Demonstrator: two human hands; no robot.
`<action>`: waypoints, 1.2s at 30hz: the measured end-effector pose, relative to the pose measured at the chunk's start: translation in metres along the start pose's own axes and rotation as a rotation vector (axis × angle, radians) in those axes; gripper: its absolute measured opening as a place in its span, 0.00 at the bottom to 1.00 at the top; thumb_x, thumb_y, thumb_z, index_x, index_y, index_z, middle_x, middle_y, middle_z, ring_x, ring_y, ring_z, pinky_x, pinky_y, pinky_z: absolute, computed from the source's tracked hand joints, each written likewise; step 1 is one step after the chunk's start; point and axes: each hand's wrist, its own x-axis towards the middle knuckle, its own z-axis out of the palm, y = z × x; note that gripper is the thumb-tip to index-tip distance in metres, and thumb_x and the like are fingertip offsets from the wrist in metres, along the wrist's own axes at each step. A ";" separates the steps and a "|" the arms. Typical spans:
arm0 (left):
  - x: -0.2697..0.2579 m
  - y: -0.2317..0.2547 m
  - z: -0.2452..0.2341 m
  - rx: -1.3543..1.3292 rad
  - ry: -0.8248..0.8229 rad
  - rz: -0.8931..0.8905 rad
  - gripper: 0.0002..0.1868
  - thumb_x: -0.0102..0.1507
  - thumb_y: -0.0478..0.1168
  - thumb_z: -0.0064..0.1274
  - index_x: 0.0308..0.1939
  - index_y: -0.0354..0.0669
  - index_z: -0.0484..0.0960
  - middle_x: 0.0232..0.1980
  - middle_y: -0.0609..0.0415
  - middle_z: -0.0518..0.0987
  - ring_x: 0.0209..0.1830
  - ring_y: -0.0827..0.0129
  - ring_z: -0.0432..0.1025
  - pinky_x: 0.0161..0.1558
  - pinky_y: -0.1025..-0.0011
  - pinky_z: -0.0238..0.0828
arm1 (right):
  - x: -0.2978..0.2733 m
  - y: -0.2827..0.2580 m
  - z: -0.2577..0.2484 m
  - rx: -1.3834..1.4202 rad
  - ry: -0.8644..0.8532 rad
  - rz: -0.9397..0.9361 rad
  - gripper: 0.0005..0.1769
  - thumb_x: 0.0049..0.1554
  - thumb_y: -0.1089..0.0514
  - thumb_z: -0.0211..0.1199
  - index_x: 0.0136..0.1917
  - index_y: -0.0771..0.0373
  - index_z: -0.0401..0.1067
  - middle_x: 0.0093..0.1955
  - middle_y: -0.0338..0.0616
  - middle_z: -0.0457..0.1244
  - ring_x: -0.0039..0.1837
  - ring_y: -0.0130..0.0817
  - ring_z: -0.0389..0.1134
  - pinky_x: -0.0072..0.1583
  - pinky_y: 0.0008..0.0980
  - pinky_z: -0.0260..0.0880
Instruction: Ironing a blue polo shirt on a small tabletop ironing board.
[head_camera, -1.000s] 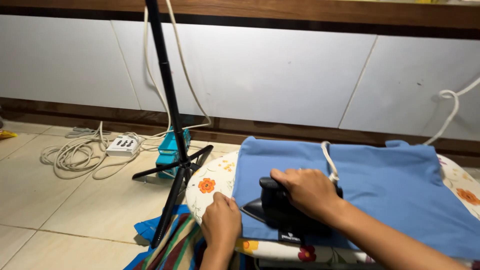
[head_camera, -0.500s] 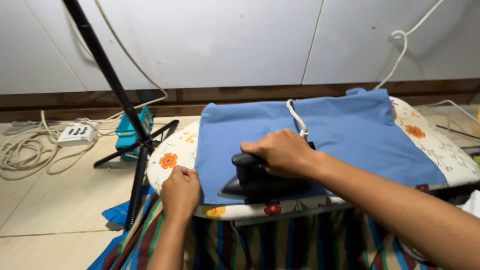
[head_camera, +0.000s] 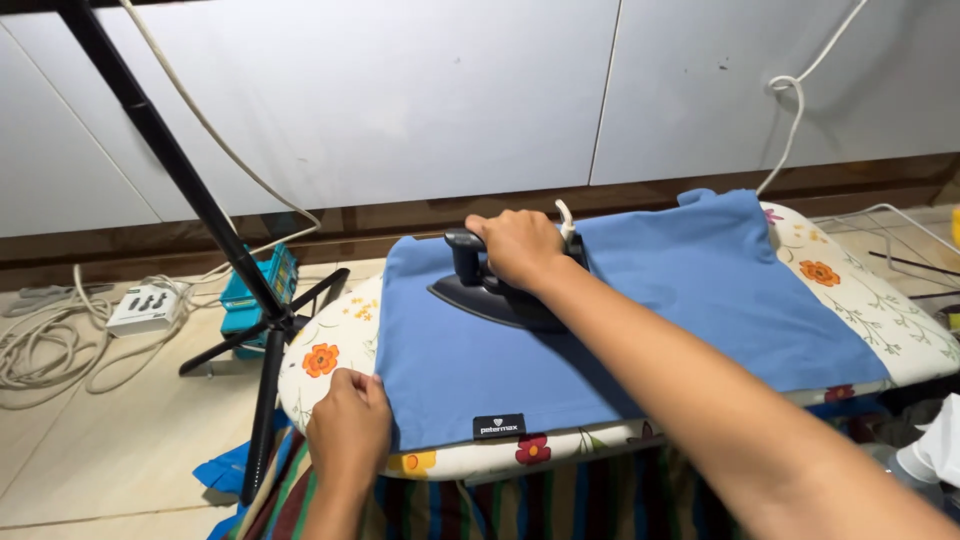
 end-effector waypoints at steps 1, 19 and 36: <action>0.000 -0.002 -0.001 0.003 -0.011 -0.008 0.14 0.66 0.49 0.51 0.39 0.42 0.81 0.34 0.43 0.85 0.39 0.44 0.79 0.46 0.51 0.74 | -0.004 -0.004 -0.004 0.027 -0.045 -0.009 0.18 0.46 0.57 0.66 0.51 0.48 0.70 0.35 0.49 0.68 0.41 0.54 0.72 0.40 0.55 0.68; 0.002 -0.004 -0.025 0.197 0.034 -0.056 0.16 0.66 0.47 0.48 0.54 0.47 0.69 0.38 0.40 0.84 0.40 0.41 0.79 0.43 0.46 0.73 | 0.008 -0.071 0.007 0.051 0.033 -0.167 0.11 0.55 0.58 0.57 0.52 0.45 0.70 0.32 0.46 0.67 0.37 0.50 0.71 0.35 0.51 0.67; 0.038 -0.008 -0.094 0.002 0.243 -0.032 0.17 0.64 0.42 0.48 0.55 0.43 0.71 0.45 0.48 0.82 0.46 0.48 0.77 0.47 0.49 0.70 | -0.011 -0.127 -0.001 0.102 0.042 -0.192 0.13 0.58 0.57 0.56 0.56 0.44 0.72 0.31 0.47 0.68 0.35 0.48 0.72 0.34 0.49 0.70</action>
